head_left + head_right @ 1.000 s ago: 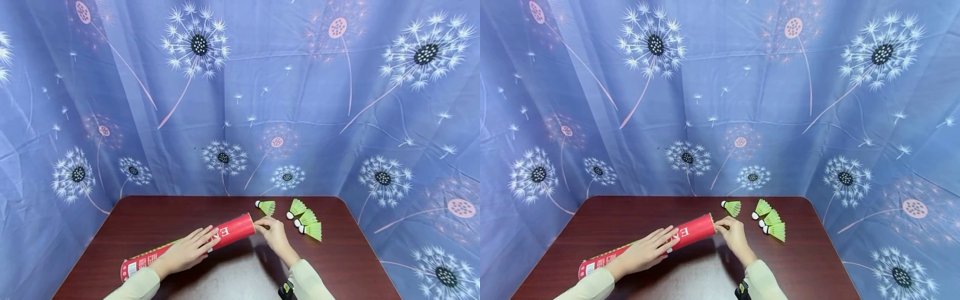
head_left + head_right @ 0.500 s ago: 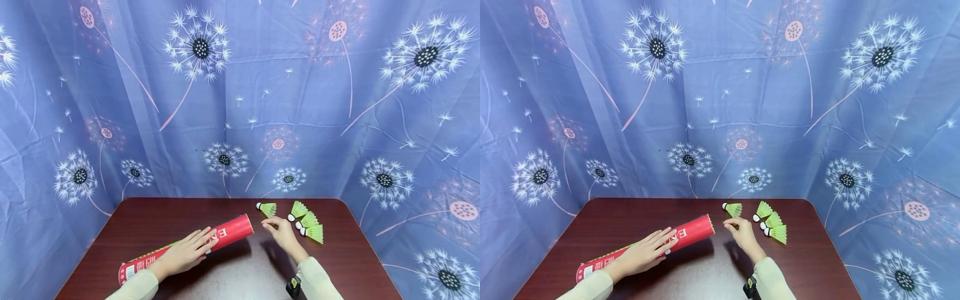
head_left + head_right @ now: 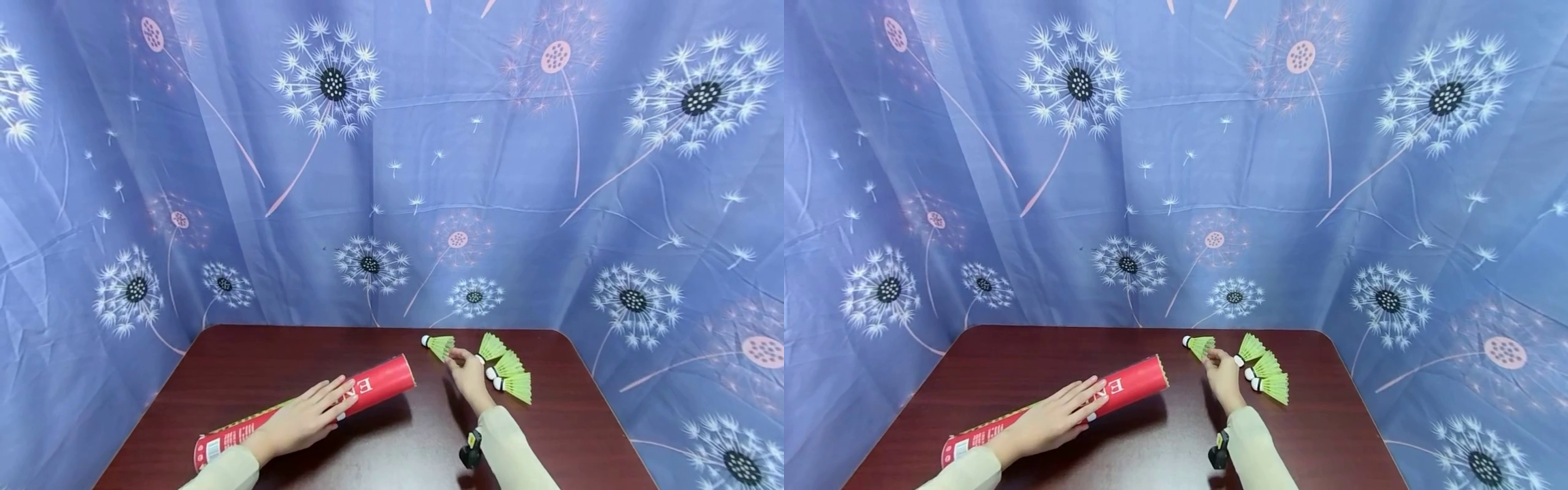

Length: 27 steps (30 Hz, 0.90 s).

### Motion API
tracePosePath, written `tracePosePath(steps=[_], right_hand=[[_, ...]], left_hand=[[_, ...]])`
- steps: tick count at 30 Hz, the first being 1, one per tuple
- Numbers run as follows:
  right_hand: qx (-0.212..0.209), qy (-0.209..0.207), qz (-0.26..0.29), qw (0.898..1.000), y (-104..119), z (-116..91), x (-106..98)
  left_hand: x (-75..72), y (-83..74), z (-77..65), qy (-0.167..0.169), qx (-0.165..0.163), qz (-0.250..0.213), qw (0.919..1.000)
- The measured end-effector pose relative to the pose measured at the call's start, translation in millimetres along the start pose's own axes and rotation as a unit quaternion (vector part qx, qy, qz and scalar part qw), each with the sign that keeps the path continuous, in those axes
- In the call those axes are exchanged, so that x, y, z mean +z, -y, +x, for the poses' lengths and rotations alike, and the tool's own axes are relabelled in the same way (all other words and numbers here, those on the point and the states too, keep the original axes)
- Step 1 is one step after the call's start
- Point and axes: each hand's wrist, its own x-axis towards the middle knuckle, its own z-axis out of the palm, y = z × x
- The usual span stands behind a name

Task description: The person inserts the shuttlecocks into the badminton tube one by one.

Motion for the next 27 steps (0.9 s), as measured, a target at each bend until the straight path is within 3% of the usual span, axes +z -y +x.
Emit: tracePosePath(steps=[6, 13, 27], right_hand=[[0.024, -0.013, 0.011, 1.0, -8.2, 10.4, 11.0], [0.04, -0.062, -0.012, 0.997, -13.0, 13.1, 22.8], [0.011, -0.104, -0.042, 0.994, -21.4, 14.2, 29.2]], left_hand=[[0.3, 1.4, 0.4, -0.003, 0.0, 0.0, 1.0], [1.7, 1.9, 0.2, -0.012, 0.011, 0.002, 0.9999], [0.7, -0.5, -0.8, 0.015, -0.007, -0.002, 0.9999]])
